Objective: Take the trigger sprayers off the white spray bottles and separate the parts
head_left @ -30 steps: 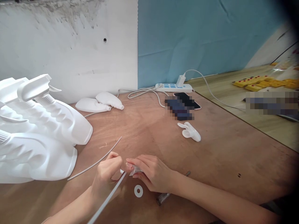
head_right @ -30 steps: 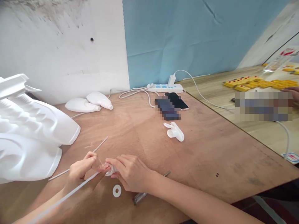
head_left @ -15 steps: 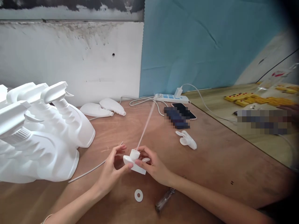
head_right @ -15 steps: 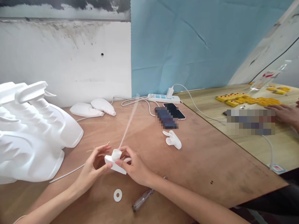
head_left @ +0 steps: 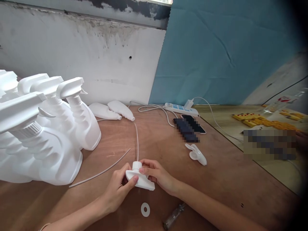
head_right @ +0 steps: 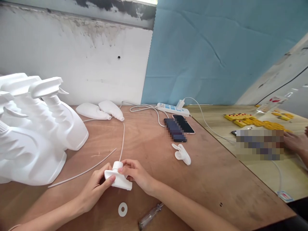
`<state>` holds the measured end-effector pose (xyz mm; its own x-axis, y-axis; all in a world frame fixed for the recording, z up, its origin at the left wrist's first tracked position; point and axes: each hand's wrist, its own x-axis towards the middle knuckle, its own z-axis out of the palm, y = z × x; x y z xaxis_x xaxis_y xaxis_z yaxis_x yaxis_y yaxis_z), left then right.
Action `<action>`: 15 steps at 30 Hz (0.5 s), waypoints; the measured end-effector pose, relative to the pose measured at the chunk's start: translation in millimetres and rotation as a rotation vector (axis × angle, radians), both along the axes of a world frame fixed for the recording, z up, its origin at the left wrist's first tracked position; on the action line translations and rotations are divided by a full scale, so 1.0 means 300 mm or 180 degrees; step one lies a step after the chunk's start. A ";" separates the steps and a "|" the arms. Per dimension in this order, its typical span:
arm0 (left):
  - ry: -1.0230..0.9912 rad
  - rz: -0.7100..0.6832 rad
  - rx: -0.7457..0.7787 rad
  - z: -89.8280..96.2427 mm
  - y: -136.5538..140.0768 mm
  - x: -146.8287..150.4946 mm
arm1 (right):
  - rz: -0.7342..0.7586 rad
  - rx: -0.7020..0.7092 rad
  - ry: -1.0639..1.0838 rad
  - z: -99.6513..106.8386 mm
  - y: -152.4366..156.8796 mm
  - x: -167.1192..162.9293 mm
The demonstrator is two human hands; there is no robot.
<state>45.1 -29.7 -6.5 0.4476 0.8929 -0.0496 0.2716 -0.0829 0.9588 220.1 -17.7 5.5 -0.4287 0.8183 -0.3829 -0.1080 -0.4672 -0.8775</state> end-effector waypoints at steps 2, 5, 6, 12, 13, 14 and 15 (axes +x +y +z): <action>0.0006 -0.0009 -0.0003 -0.003 0.006 -0.003 | -0.0009 0.0034 -0.0049 0.002 0.007 -0.002; 0.0019 -0.0009 0.0044 -0.009 0.016 -0.004 | 0.0009 0.0043 -0.0053 -0.002 0.018 -0.001; 0.0025 0.0004 0.0069 -0.012 0.018 -0.004 | 0.0019 0.0041 -0.0025 -0.006 0.023 -0.001; 0.0021 0.0126 0.0018 -0.013 0.018 -0.004 | 0.0005 0.0035 0.0087 -0.026 0.067 0.001; 0.0012 0.0119 0.0003 -0.011 0.017 -0.004 | -0.0015 0.0039 0.0067 -0.026 0.072 0.001; 0.0003 0.0109 -0.0003 -0.007 0.017 -0.003 | -0.0031 0.0045 0.0050 -0.024 0.077 0.002; -0.0006 0.0093 -0.0001 -0.004 0.017 -0.003 | -0.0039 0.0042 0.0036 -0.023 0.080 0.003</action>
